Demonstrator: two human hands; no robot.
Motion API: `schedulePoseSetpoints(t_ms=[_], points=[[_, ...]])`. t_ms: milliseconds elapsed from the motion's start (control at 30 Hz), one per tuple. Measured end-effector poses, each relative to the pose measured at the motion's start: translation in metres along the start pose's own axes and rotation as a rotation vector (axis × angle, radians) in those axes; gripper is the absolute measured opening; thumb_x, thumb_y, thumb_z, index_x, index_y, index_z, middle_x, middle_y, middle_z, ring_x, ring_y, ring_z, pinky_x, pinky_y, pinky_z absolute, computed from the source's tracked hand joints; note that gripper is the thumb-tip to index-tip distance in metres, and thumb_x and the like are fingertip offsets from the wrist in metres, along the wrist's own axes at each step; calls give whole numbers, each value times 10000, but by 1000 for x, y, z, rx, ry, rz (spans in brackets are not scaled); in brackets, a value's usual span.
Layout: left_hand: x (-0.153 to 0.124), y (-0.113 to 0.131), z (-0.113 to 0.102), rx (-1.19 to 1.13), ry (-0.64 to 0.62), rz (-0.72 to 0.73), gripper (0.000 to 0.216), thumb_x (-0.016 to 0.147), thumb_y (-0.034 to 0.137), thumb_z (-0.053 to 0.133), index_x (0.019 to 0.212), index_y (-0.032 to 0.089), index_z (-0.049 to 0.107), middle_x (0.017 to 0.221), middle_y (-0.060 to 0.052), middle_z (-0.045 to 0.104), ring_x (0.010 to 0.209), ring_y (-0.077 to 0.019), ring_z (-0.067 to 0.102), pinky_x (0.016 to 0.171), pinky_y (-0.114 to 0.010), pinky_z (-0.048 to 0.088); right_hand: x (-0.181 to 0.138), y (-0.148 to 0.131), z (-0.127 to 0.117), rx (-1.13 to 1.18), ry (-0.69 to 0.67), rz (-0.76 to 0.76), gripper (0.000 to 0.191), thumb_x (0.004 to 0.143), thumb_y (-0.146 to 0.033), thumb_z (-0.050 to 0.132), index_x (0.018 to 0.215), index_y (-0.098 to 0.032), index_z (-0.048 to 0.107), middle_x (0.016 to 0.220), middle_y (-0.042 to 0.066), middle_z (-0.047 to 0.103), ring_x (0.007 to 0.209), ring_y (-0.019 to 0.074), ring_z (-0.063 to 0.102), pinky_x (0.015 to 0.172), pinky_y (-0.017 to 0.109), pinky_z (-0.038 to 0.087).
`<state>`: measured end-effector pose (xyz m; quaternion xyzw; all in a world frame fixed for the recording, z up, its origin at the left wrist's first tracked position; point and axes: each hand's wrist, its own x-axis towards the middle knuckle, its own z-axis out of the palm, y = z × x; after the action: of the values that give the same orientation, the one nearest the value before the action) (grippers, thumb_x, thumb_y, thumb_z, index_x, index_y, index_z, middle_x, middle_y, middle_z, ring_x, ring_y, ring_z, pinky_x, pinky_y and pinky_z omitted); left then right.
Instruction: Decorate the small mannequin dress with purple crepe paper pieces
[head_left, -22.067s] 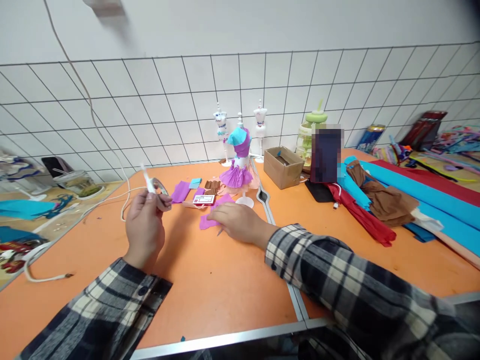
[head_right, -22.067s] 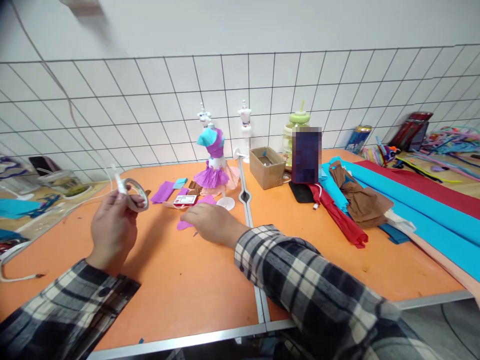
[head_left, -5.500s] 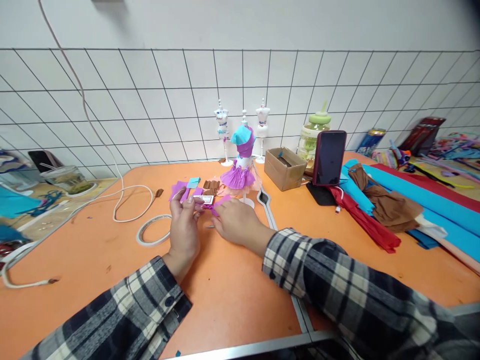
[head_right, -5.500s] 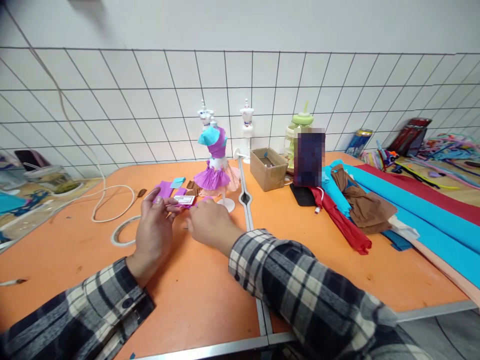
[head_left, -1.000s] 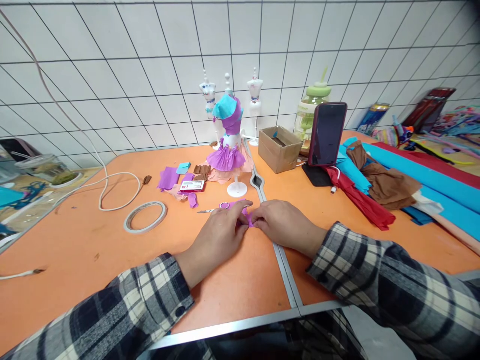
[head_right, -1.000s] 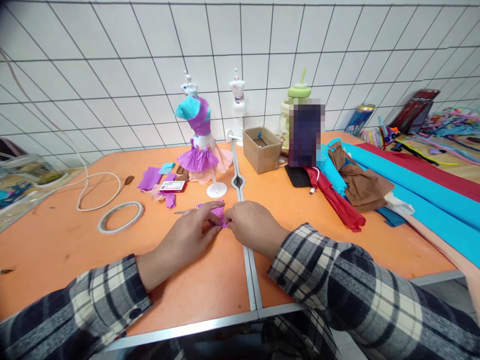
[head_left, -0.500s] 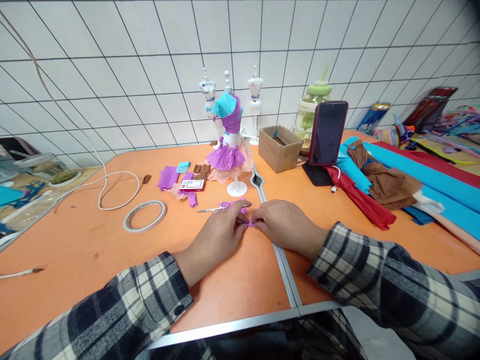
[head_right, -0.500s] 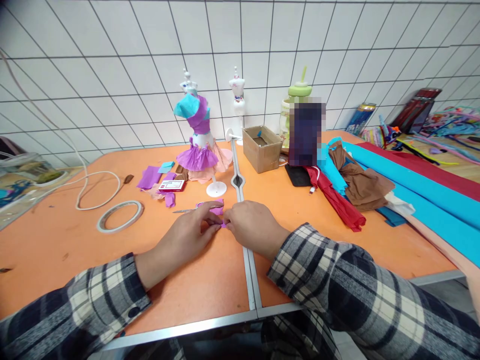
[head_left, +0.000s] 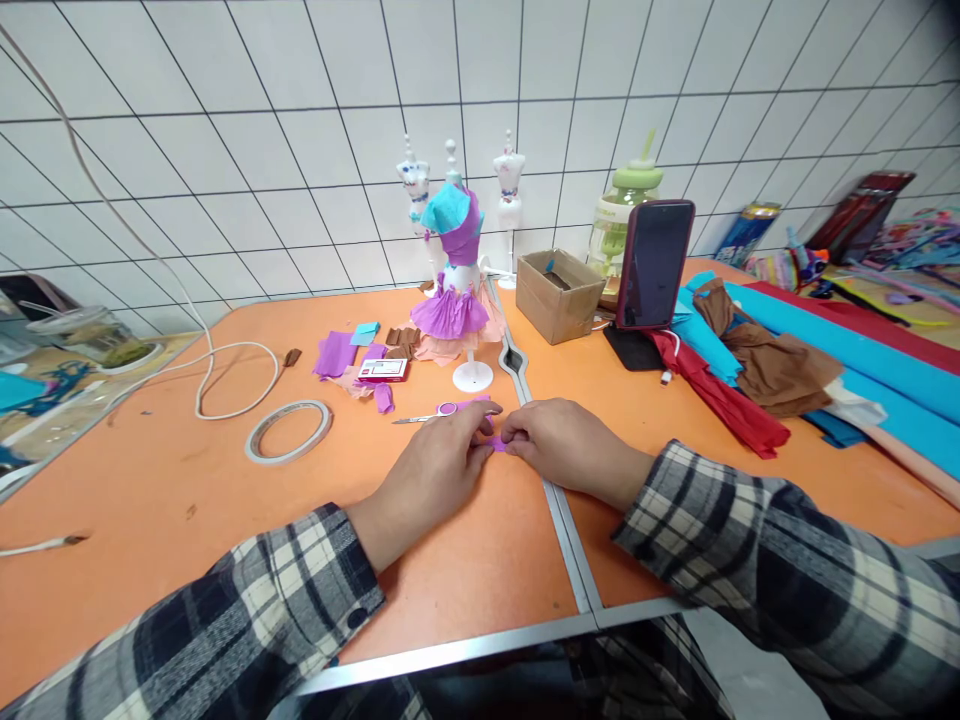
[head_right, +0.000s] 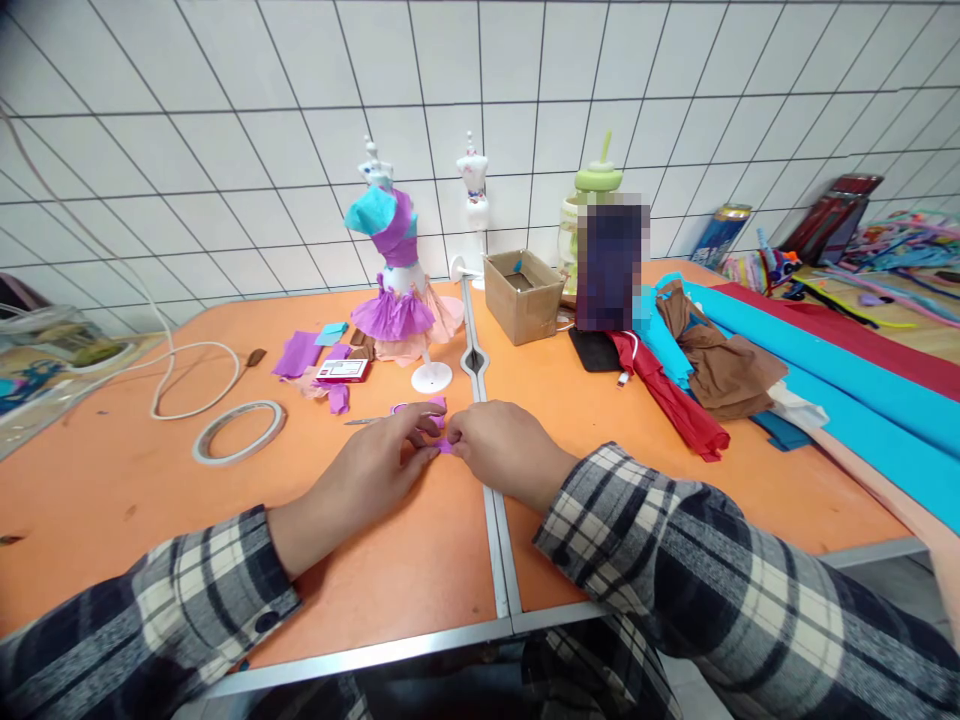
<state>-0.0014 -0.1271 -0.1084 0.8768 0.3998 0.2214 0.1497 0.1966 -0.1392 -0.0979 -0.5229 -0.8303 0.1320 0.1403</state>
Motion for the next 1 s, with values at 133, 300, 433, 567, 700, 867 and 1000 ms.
schedulePoseSetpoints(t_ms=[133,300,433,567,700,867,1000], points=[[1,-1,-1,-20,-28,2,375,882,102,568,1221,253,509,998,-8,771,910,-210,720,752,-332,508,0,-1,-1,-20,-13,7,134,923,-244,602,927,-221,734,894,23,743,817,175,626,659,280,315],[2,-1,-2,-18,-31,15,381,872,88,562,1215,247,513,983,-13,781,914,-215,729,771,-344,512,-1,-2,-2,-35,-14,3,140,934,-248,595,914,-218,730,888,26,729,821,174,624,663,281,318],[3,0,-2,-5,-30,20,404,865,78,559,1229,251,519,973,-10,786,888,-212,733,760,-340,509,0,-2,-2,-40,-22,12,116,923,-247,622,860,-201,708,846,23,690,793,164,601,645,276,309],[3,0,-4,1,-30,34,426,872,74,546,1254,258,503,963,7,789,885,-209,729,776,-345,500,0,-1,-4,-14,6,-16,113,933,-273,629,980,-221,717,901,19,694,819,157,600,652,265,317],[2,-1,-4,-11,-24,23,479,862,59,546,1295,246,461,958,13,790,873,-205,724,776,-340,497,0,3,-8,-48,-18,-35,115,924,-243,624,890,-246,733,923,2,704,861,163,611,649,269,309],[1,-2,-4,-15,-20,8,518,860,64,551,1324,263,439,933,27,786,859,-203,723,755,-330,498,2,9,-8,-10,-52,-79,102,920,-227,626,916,-216,728,945,9,710,875,164,618,677,269,338],[-1,-1,-6,-42,19,25,476,865,103,580,1304,252,470,1008,-20,779,962,-221,717,863,-382,495,2,8,-3,-78,-12,-86,146,959,-227,567,936,-199,708,939,24,683,873,169,615,672,275,342]])
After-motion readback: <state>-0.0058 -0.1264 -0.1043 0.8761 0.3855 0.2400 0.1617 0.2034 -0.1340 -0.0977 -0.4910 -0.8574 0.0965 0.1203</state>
